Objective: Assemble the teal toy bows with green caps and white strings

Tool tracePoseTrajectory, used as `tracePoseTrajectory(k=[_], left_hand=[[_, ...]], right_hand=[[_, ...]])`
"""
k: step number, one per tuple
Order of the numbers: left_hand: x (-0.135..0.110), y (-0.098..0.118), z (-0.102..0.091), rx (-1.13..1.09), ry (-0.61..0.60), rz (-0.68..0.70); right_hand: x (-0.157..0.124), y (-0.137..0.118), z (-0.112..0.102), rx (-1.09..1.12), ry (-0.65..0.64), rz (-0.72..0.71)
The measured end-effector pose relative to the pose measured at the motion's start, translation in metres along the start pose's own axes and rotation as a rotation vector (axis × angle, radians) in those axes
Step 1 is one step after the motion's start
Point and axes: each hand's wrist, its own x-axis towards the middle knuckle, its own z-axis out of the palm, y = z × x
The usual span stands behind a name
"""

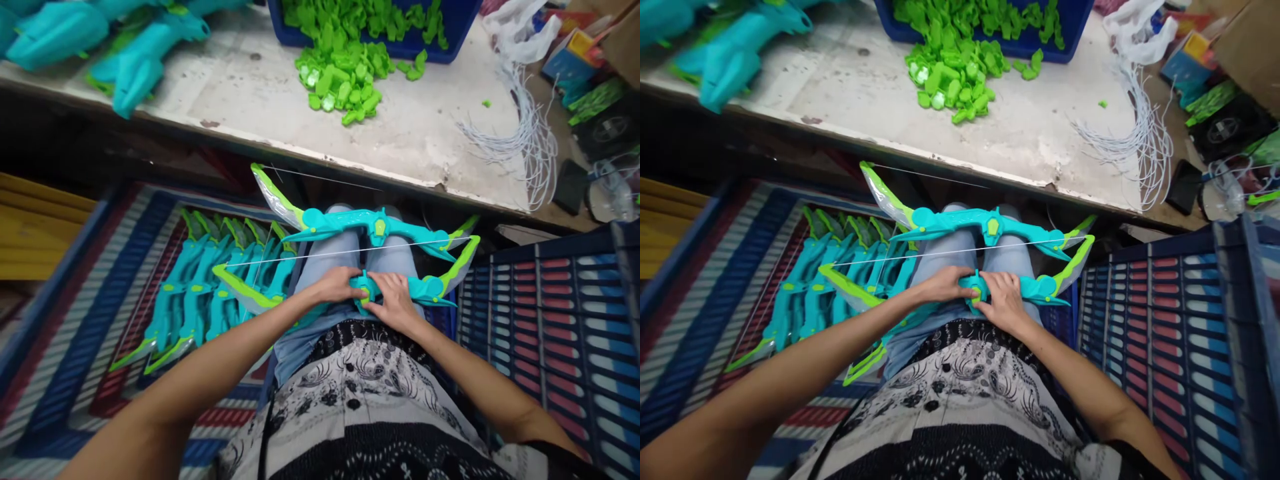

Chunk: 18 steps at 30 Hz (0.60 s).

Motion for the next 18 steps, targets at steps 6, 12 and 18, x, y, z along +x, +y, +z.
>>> tracePoseTrajectory(k=[6,12,18], left_hand=[[-0.019,0.005,0.013,0.143,0.09,0.044],[-0.058,0.028,0.019,0.646,0.274,0.02],[0.002,0.07,-0.06,0.79,0.464,0.053]], right_hand=[[0.001,0.006,-0.005,-0.209,-0.1,-0.122],[-0.004,-0.009,-0.039,-0.344,-0.071,-0.172],[0.056,0.022,-0.084,-0.39,0.153,-0.109]])
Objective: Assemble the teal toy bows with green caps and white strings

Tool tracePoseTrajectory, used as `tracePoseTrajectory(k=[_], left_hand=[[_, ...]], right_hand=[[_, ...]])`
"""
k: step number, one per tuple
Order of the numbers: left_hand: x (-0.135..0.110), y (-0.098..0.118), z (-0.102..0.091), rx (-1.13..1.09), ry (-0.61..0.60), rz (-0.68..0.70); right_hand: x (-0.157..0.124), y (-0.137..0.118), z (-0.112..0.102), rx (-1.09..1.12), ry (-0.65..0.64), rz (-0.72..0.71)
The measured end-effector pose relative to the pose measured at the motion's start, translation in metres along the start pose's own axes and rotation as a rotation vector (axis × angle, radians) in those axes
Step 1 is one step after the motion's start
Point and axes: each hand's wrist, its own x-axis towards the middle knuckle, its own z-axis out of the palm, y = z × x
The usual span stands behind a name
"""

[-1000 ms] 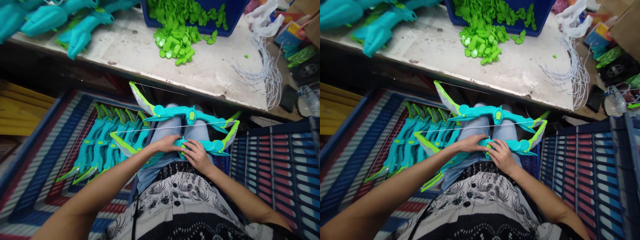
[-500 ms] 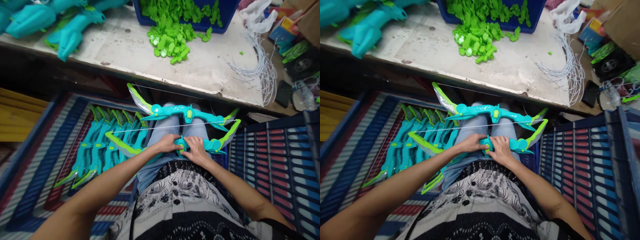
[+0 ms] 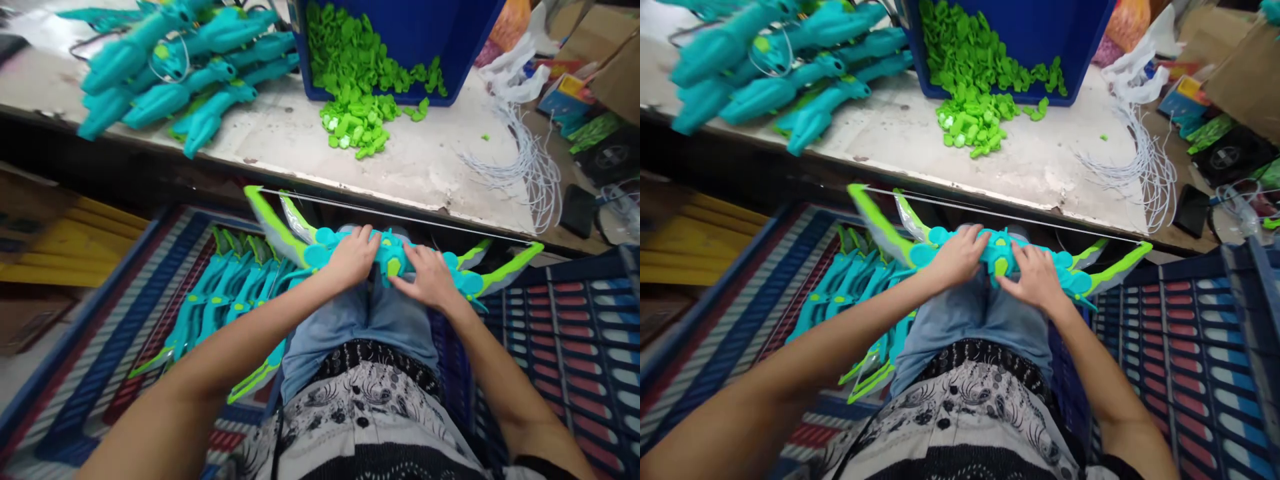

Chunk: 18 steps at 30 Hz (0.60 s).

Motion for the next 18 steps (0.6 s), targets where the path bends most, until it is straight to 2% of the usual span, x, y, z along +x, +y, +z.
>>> tracePoseTrajectory(k=[2,4,7,9,11,13,16,18], left_hand=[[0.034,-0.004,-0.004,-0.019,-0.082,-0.053],[0.055,-0.005,-0.002,-0.063,-0.176,-0.093],[0.06,-0.005,0.004,-0.112,-0.165,-0.097],[0.048,-0.008,0.004,-0.118,-0.123,-0.089],[0.021,-0.016,0.001,-0.13,-0.127,-0.079],[-0.02,-0.031,-0.002,-0.166,-0.172,-0.106],[-0.104,-0.068,-0.004,-0.268,-0.25,-0.278],[-0.169,-0.102,0.001,-0.348,-0.305,-0.469]], right_hand=[[0.018,0.023,0.006,-0.005,-0.005,-0.004],[0.027,0.041,0.014,-0.002,-0.007,-0.023],[0.026,0.056,0.024,0.003,-0.021,-0.056],[0.024,0.057,0.027,0.036,-0.044,-0.137],[0.022,0.045,0.022,0.095,-0.061,-0.259],[0.021,0.021,0.011,0.165,-0.066,-0.366],[0.027,-0.024,-0.016,0.272,-0.036,-0.45],[0.034,-0.049,-0.034,0.336,-0.007,-0.473]])
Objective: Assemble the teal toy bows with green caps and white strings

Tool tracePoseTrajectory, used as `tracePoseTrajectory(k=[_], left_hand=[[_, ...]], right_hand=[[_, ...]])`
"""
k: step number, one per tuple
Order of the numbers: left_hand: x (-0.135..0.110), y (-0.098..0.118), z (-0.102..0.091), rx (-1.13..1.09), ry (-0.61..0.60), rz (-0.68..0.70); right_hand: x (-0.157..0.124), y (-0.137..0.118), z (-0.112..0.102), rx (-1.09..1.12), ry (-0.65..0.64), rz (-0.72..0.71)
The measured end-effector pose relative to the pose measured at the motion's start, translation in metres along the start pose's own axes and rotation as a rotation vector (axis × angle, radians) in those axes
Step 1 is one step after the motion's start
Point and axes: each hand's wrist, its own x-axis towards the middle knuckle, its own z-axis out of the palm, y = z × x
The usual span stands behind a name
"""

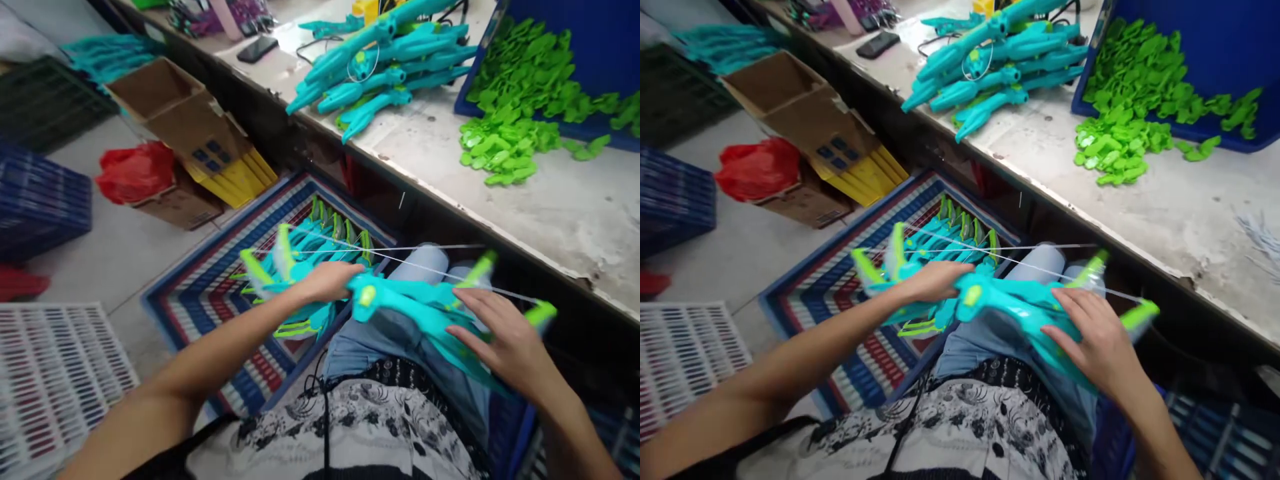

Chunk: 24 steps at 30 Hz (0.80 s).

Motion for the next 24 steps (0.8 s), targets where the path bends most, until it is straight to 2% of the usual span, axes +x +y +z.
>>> tracePoseTrajectory(k=[2,4,6,8,10,12,15,19,24], left_hand=[[-0.037,-0.065,0.013,-0.095,0.006,-0.206],[-0.065,-0.127,0.036,-0.199,0.029,-0.399],[-0.078,-0.176,0.07,-0.305,0.09,-0.535],[-0.073,-0.208,0.109,-0.408,0.142,-0.603],[-0.055,-0.223,0.147,-0.487,0.168,-0.675],[-0.031,-0.23,0.18,-0.523,0.174,-0.721],[0.003,-0.234,0.215,-0.543,0.148,-0.735],[0.032,-0.244,0.243,-0.56,0.086,-0.729],[0.057,-0.248,0.258,-0.558,0.025,-0.729]], right_hand=[[0.016,-0.013,-0.007,0.052,0.031,-0.009],[0.027,-0.016,-0.008,0.094,0.056,0.006],[0.035,-0.013,-0.002,0.127,0.046,0.042],[0.042,-0.008,0.01,0.148,0.013,0.082],[0.046,-0.003,0.023,0.154,-0.017,0.105],[0.047,0.001,0.034,0.141,-0.039,0.121],[0.043,0.005,0.042,0.101,-0.086,0.182],[0.034,0.009,0.046,0.056,-0.158,0.276],[0.034,0.013,0.051,0.018,-0.219,0.327]])
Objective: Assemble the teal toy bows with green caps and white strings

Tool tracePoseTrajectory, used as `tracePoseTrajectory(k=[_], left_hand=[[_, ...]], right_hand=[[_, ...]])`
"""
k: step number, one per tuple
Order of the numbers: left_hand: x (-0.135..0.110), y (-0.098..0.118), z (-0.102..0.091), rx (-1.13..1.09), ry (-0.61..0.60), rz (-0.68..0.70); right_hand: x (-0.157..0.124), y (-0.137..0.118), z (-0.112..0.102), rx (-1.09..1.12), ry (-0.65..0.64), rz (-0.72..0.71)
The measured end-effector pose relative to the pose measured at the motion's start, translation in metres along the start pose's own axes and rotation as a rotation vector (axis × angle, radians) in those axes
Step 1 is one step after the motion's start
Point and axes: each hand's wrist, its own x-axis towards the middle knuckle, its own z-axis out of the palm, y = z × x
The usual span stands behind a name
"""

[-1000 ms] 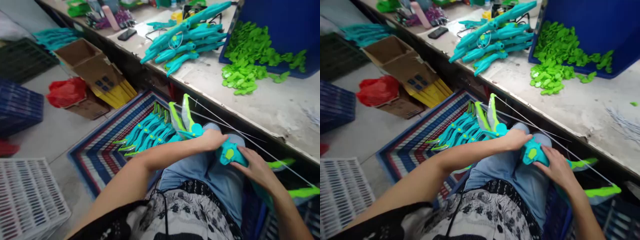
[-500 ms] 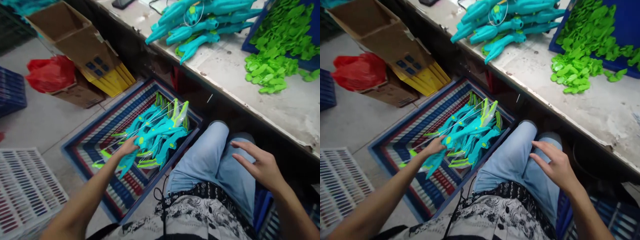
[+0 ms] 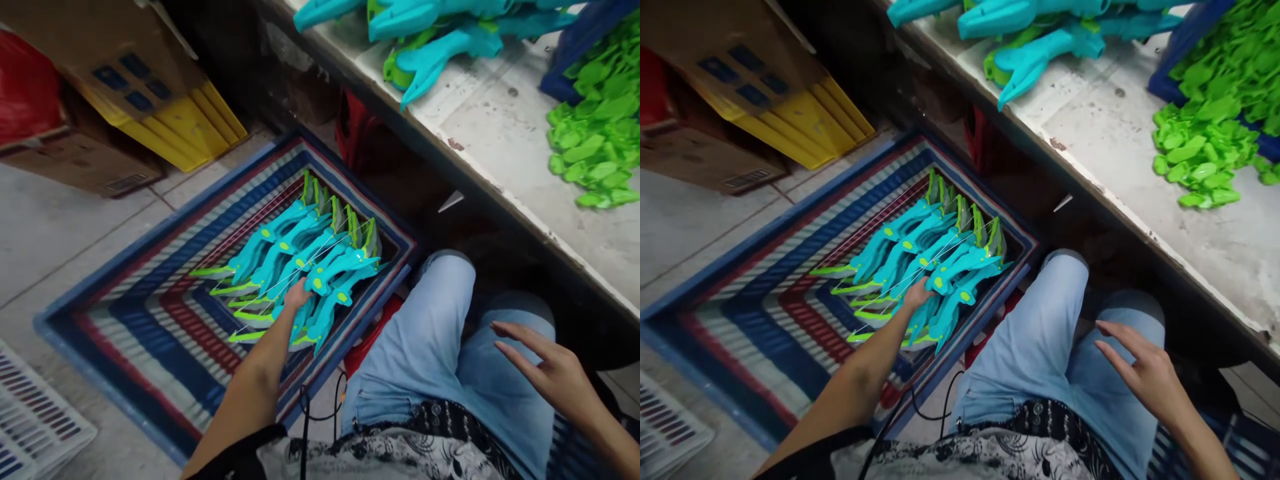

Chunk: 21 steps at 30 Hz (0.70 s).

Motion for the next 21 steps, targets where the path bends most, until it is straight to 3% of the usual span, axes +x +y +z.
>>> tracePoseTrajectory(k=[4,8,16,19,21], left_hand=[[0.005,0.004,0.005,-0.003,-0.001,0.024],[0.007,-0.005,-0.001,0.006,0.045,0.029],[0.038,-0.024,-0.03,0.092,0.099,-0.157],[0.035,-0.019,-0.034,0.154,0.078,-0.207],[0.028,-0.003,-0.04,0.201,0.048,-0.124]], right_hand=[[0.004,0.002,0.004,-0.01,-0.034,0.025],[0.001,0.01,0.005,0.01,-0.074,0.067],[-0.017,0.023,0.0,-0.023,-0.068,0.175],[-0.021,0.024,-0.003,-0.034,-0.051,0.214],[-0.025,0.022,-0.003,-0.055,-0.023,0.216]])
